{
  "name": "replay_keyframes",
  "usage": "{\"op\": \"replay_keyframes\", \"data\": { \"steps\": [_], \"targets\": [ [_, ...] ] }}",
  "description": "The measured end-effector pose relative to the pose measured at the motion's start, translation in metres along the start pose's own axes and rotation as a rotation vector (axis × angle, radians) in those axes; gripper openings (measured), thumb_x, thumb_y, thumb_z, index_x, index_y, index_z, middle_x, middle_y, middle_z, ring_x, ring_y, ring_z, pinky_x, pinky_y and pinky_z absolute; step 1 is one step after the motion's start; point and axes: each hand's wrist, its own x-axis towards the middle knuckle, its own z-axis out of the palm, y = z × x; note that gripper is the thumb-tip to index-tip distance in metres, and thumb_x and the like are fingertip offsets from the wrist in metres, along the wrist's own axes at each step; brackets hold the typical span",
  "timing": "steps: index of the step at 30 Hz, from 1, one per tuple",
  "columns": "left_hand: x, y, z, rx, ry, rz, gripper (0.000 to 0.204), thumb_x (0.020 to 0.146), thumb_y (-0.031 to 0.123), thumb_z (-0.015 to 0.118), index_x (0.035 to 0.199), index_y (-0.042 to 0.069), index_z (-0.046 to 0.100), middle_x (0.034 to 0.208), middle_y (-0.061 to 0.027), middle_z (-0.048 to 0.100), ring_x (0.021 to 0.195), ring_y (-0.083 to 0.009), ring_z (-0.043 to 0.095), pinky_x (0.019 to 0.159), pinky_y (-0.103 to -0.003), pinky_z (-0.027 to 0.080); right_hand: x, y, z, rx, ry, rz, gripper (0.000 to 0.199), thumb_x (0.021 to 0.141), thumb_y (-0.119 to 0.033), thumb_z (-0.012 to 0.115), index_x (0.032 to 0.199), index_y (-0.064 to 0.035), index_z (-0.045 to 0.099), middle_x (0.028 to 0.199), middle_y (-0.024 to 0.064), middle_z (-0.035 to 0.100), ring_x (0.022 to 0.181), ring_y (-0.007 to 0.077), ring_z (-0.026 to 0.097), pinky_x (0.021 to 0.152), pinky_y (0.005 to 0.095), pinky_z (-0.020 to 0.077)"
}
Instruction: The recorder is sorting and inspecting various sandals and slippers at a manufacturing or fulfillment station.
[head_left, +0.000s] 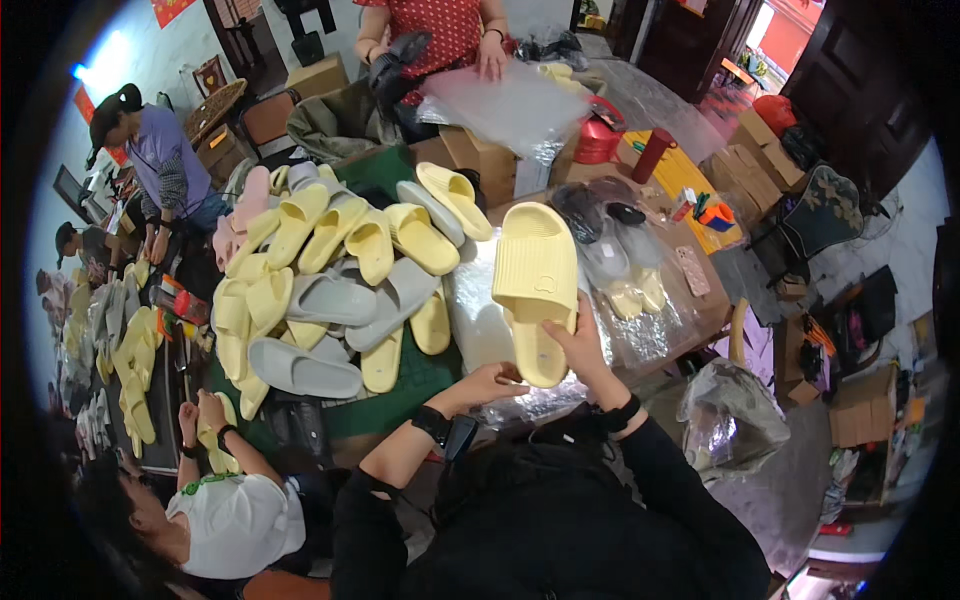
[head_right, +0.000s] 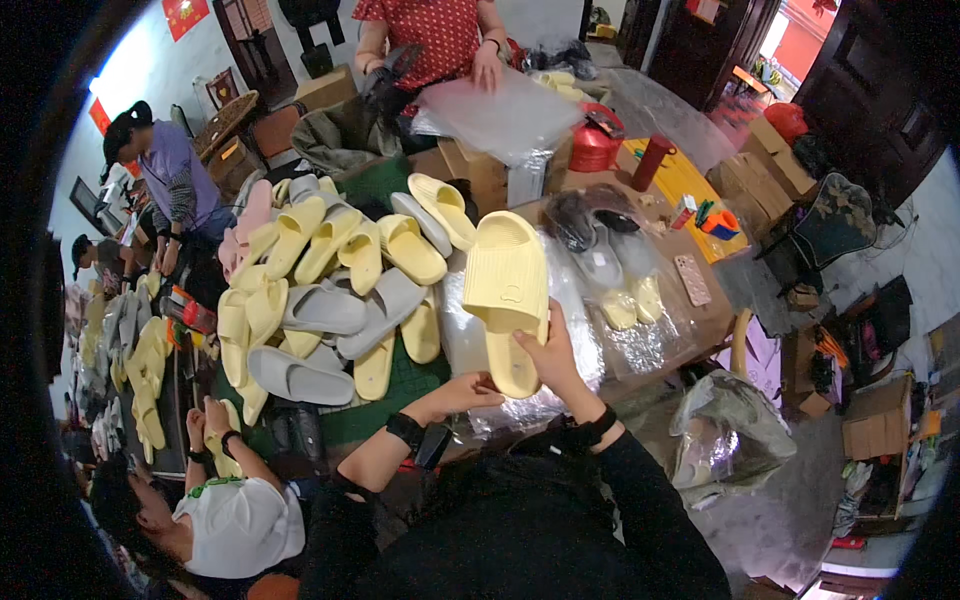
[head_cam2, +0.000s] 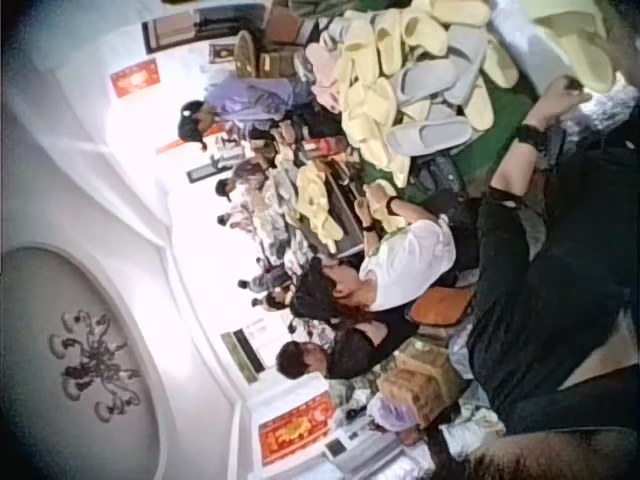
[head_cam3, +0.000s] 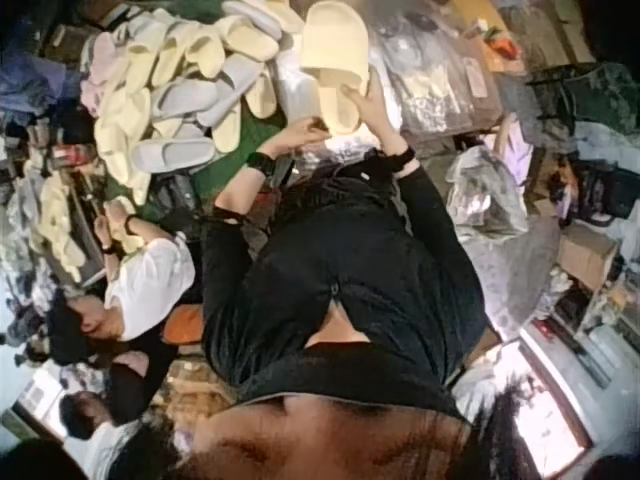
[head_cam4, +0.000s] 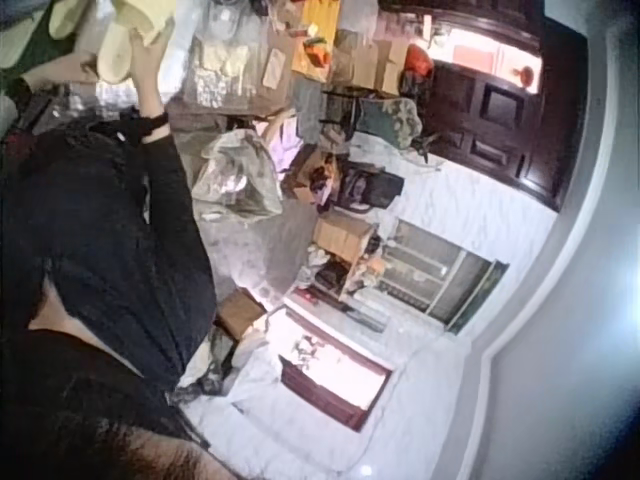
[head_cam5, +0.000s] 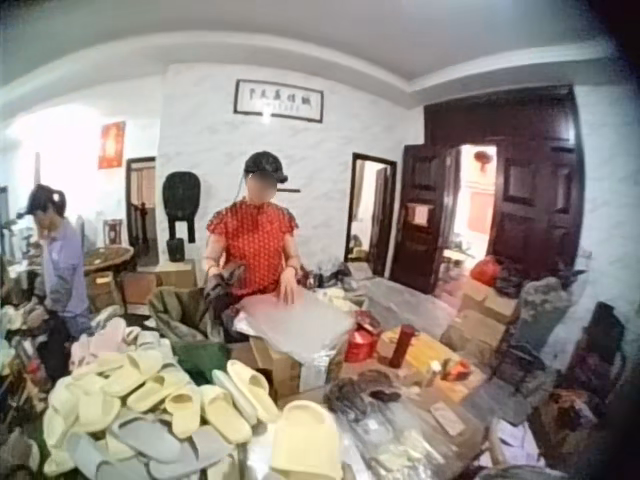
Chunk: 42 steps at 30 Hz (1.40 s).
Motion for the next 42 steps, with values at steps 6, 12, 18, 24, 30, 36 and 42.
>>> {"op": "replay_keyframes", "data": {
  "steps": [6, 12, 18, 24, 30, 36, 42],
  "targets": [
    [0.054, -0.081, 0.033, 0.387, 0.092, -0.159, 0.030, 0.081, 0.013, 0.050, 0.103, -0.005, 0.057, 0.097, -0.0147, 0.062, 0.089, -0.0196, 0.057, 0.080, -0.029, 0.045, -0.028, -0.001, -0.074, 0.030, -0.052, 0.259, 0.052, 0.078, 0.001, 0.057, 0.125, -0.0016, 0.035, 0.110, 0.0078, 0.054, 0.098, 0.0142, 0.053, 0.082, 0.0263, 0.0440],
    [0.081, -0.042, 0.023, 0.046, 0.427, -0.208, 0.020, 0.080, 0.018, 0.050, 0.094, 0.007, 0.060, 0.072, -0.0001, 0.058, 0.058, -0.0073, 0.050, 0.048, -0.021, 0.040, 0.026, 0.040, -0.124, -0.515, -0.137, 0.021, 0.062, 0.075, -0.011, 0.063, 0.128, -0.0012, 0.034, 0.112, 0.0147, 0.053, 0.103, 0.0237, 0.052, 0.087, 0.0337, 0.0417],
    [0.068, 0.031, 0.003, 0.180, 0.797, 0.141, 0.020, 0.087, 0.019, 0.049, 0.094, 0.003, 0.060, 0.084, -0.0036, 0.061, 0.075, -0.0106, 0.057, 0.065, -0.024, 0.045, 0.054, 0.037, -0.076, -0.925, -0.253, -0.225, 0.063, 0.073, -0.020, 0.066, 0.126, -0.0013, 0.038, 0.111, 0.0219, 0.053, 0.103, 0.0331, 0.051, 0.087, 0.0368, 0.0415],
    [0.044, 0.085, 0.021, 0.447, 1.033, 0.595, 0.013, 0.084, 0.007, 0.052, 0.094, 0.002, 0.058, 0.090, -0.0091, 0.061, 0.081, -0.0167, 0.058, 0.073, -0.027, 0.045, -0.009, -0.015, -0.006, 0.167, -1.269, 0.605, 0.061, 0.079, -0.025, 0.066, 0.128, -0.0024, 0.038, 0.117, 0.0113, 0.053, 0.102, 0.0166, 0.051, 0.091, 0.0286, 0.0382],
    [0.011, 0.101, 0.031, 1.160, 1.030, 0.733, 0.017, 0.077, 0.006, 0.059, 0.095, 0.007, 0.059, 0.106, -0.0117, 0.054, 0.099, -0.0285, 0.051, 0.082, -0.038, 0.041, -0.030, -0.006, 0.030, 0.003, -1.234, 0.461, 0.046, 0.079, -0.024, 0.066, 0.114, 0.0013, 0.050, 0.105, 0.0114, 0.059, 0.098, 0.0166, 0.053, 0.089, 0.0308, 0.0403],
    [-0.001, 0.111, 0.042, 0.250, 0.940, 0.671, 0.015, 0.084, 0.009, 0.053, 0.098, 0.003, 0.055, 0.105, -0.0118, 0.055, 0.097, -0.0243, 0.053, 0.084, -0.036, 0.043, -0.036, -0.001, 0.040, 0.006, -1.253, 0.177, 0.043, 0.076, -0.023, 0.069, 0.108, 0.0014, 0.055, 0.106, 0.0123, 0.060, 0.100, 0.0193, 0.054, 0.089, 0.0309, 0.0402],
    [0.000, 0.106, 0.044, -0.129, 0.915, 0.562, 0.012, 0.088, 0.009, 0.049, 0.094, 0.000, 0.054, 0.094, -0.0107, 0.058, 0.089, -0.0187, 0.056, 0.081, -0.030, 0.046, -0.035, -0.012, 0.036, -0.132, -1.336, 0.307, 0.046, 0.075, -0.022, 0.070, 0.112, 0.0009, 0.053, 0.110, 0.0121, 0.058, 0.103, 0.0183, 0.052, 0.091, 0.0307, 0.0387]
  ]
}}
